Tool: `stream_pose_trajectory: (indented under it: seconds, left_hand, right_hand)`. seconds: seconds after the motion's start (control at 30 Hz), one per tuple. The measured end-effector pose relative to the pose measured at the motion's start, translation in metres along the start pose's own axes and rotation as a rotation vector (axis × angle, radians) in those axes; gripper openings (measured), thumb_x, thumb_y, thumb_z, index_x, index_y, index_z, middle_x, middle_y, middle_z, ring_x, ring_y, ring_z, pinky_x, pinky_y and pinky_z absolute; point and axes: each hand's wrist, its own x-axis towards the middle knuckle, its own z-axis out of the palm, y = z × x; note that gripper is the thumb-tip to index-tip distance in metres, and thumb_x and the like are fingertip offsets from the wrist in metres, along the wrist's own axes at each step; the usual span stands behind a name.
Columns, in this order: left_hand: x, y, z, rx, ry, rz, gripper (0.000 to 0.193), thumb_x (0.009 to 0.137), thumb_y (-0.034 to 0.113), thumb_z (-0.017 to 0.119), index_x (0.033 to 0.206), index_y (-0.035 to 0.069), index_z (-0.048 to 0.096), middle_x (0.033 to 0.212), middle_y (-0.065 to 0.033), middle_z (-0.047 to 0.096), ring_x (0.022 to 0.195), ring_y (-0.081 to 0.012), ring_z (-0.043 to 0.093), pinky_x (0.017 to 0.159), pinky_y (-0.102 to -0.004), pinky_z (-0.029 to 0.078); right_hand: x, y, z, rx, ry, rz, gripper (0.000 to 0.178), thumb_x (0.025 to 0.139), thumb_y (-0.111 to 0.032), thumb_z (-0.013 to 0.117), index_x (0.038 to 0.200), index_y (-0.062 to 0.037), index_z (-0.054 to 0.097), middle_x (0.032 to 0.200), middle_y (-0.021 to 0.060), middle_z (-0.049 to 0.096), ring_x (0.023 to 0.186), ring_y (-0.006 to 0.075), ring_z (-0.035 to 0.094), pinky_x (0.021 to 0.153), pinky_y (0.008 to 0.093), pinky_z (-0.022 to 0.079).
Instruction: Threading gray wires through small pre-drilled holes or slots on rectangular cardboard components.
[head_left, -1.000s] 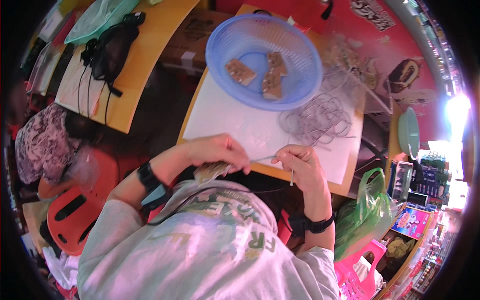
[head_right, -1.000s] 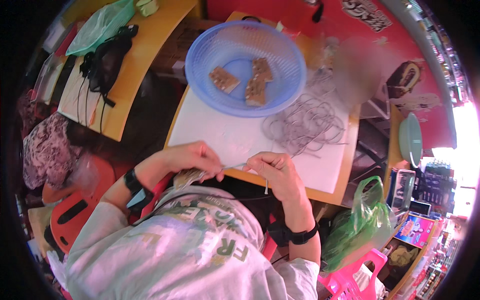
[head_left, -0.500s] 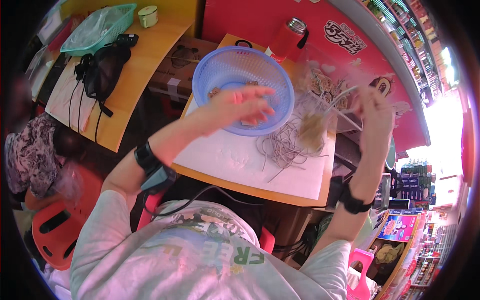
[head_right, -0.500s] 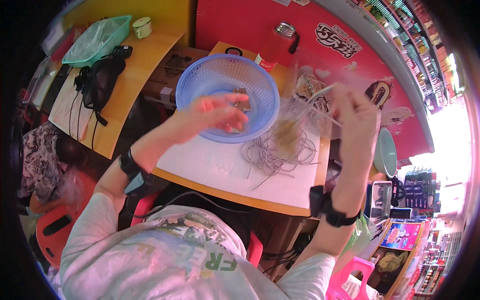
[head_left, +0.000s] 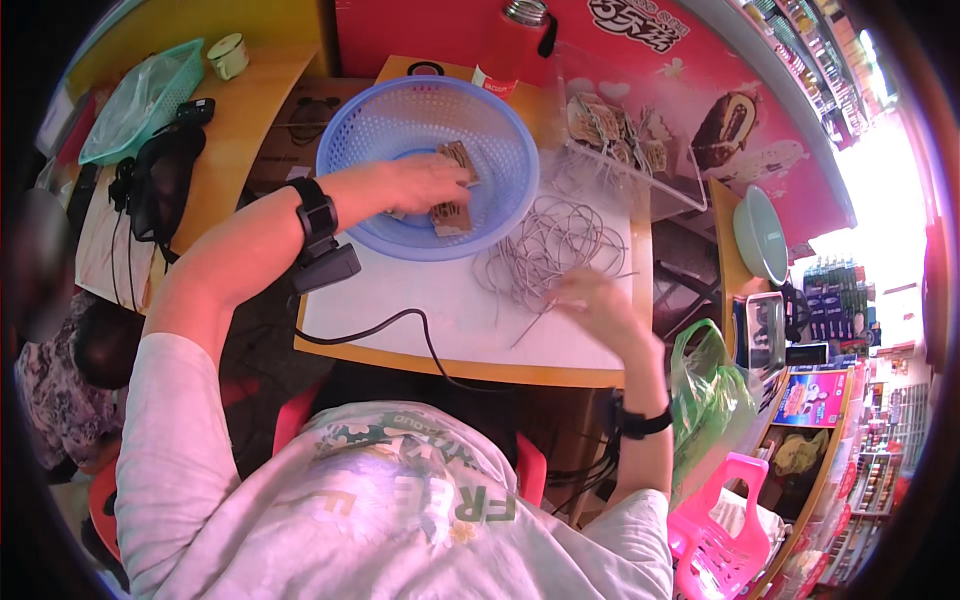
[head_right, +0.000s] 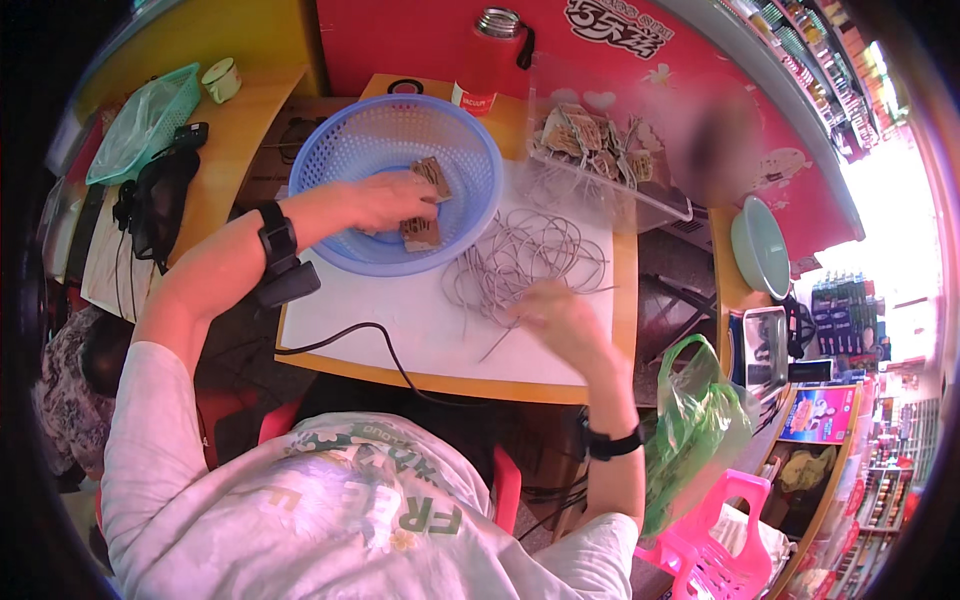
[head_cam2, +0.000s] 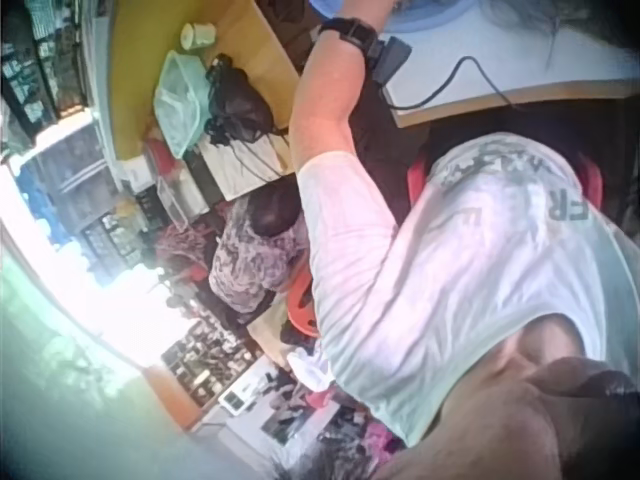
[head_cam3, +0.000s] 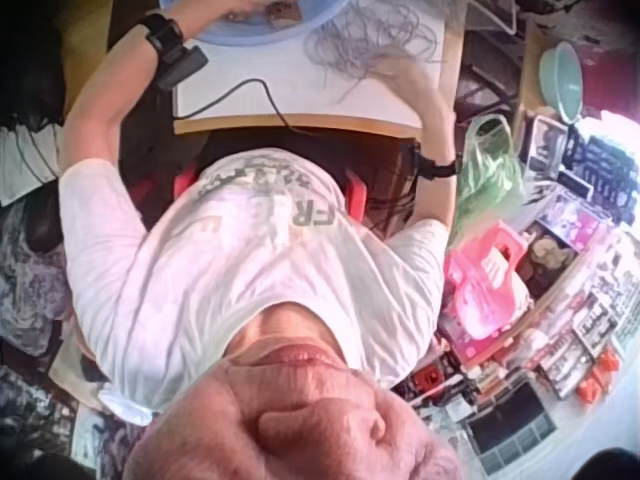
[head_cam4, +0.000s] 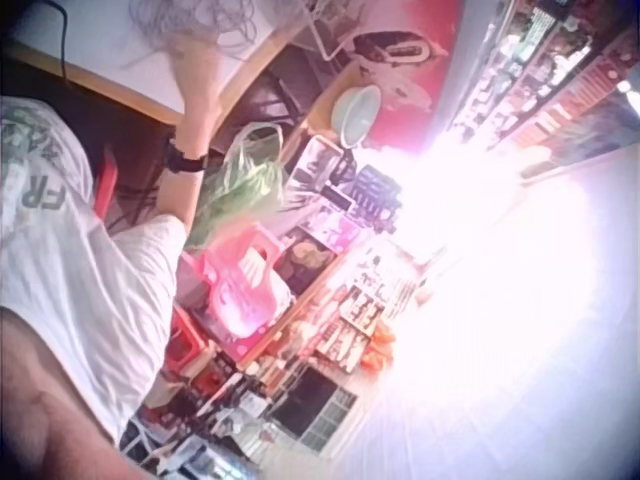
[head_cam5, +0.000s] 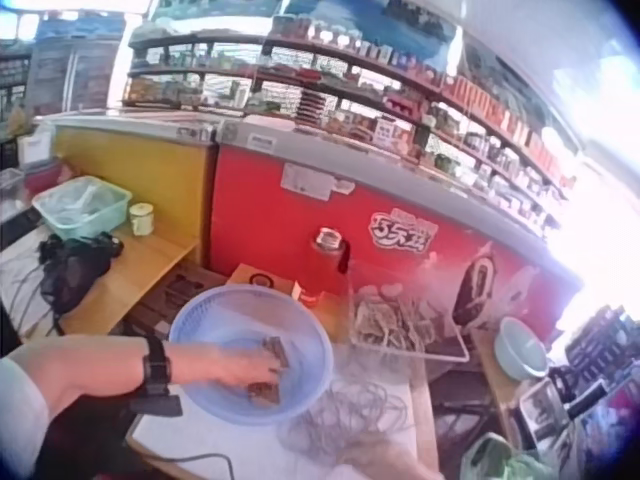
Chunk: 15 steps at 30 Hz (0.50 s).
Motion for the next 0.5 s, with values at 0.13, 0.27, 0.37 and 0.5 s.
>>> stream_pose_trajectory:
  seconds: [0.13, 0.27, 0.37, 0.5]
  left_hand:
    - [-0.006, -0.009, 0.012, -0.044, 0.281, 0.139, 0.047, 0.068, -0.003, 0.067, 0.113, 0.01, 0.059, 0.112, -0.0088, 0.054, 0.115, -0.0296, 0.049, 0.098, -0.0391, 0.04]
    - [-0.004, 0.002, -0.007, -0.033, 0.092, 0.036, 0.047, 0.068, 0.001, 0.071, 0.113, 0.008, 0.058, 0.113, -0.0102, 0.053, 0.112, -0.03, 0.049, 0.095, -0.0383, 0.041]
    - [-0.01, -0.003, -0.003, -0.014, 0.086, 0.008, 0.043, 0.072, 0.006, 0.07, 0.113, 0.007, 0.058, 0.108, -0.0113, 0.055, 0.108, -0.0309, 0.05, 0.094, -0.0384, 0.041]
    - [-0.025, -0.026, 0.003, -0.348, 0.168, -0.138, 0.037, 0.082, 0.01, 0.063, 0.116, 0.005, 0.054, 0.098, -0.0105, 0.059, 0.092, -0.0259, 0.057, 0.083, -0.0343, 0.047]
  right_hand:
    - [-0.02, -0.019, 0.053, -0.091, -0.078, -0.082, 0.012, 0.078, -0.011, 0.066, 0.089, -0.0095, 0.07, 0.102, 0.0082, 0.06, 0.102, 0.0252, 0.057, 0.082, 0.0356, 0.049]
    - [-0.028, -0.02, 0.052, -0.103, 0.021, -0.137, 0.005, 0.078, -0.008, 0.065, 0.082, -0.0076, 0.068, 0.102, 0.0084, 0.061, 0.101, 0.0275, 0.057, 0.086, 0.035, 0.048]
    - [-0.032, -0.036, 0.038, 0.044, 0.178, -0.248, 0.005, 0.082, -0.002, 0.062, 0.085, -0.0051, 0.064, 0.103, 0.0098, 0.063, 0.101, 0.0262, 0.058, 0.09, 0.0358, 0.047]
    - [-0.06, -0.056, -0.017, 0.787, 0.752, -0.103, 0.013, 0.091, 0.005, 0.047, 0.1, -0.0026, 0.054, 0.096, 0.0089, 0.062, 0.097, 0.0232, 0.059, 0.095, 0.0395, 0.045]
